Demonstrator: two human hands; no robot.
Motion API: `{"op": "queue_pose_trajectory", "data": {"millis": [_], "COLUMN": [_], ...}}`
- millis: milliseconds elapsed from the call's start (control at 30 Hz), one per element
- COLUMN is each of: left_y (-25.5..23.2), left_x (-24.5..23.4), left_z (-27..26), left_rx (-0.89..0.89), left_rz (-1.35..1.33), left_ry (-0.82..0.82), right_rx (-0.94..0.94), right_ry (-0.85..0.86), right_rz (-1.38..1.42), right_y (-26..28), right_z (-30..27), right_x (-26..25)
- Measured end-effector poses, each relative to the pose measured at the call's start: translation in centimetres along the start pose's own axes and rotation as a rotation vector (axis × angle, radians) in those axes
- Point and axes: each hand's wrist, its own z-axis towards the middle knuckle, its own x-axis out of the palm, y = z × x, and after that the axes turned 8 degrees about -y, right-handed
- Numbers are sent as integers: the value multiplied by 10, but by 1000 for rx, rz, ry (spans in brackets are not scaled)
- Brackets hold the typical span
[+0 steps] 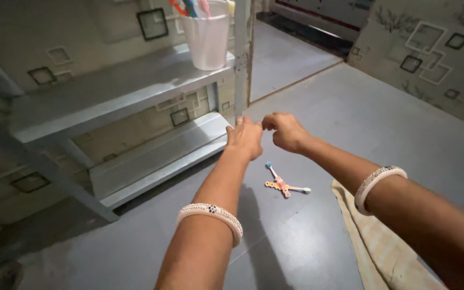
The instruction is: The person picks up multiple colorful toothbrushes from the floor and places them one by one into a white cup on a metal shelf. The person then adjusts the toothbrushes inside the cup and moves the cup to a different shelf.
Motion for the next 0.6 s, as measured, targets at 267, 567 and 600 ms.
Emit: {"op": "queue_pose_trajectory", "data": {"millis": [267, 567, 600], "left_y": [-15, -4, -1], "left_x": [91, 191, 200], "left_z": [31, 82, 87], "left_rx": [81, -3, -10], "left_rz": [23, -23, -32], "left_ry": [130, 223, 237], "right_rx": [216, 377, 376], "right_ry": [186, 338, 350], "right_rz": [-112, -183, -186], "right_y": [-59, -133, -143], "right_z": [-13, -8, -7], "right_x": [21, 96, 108]}}
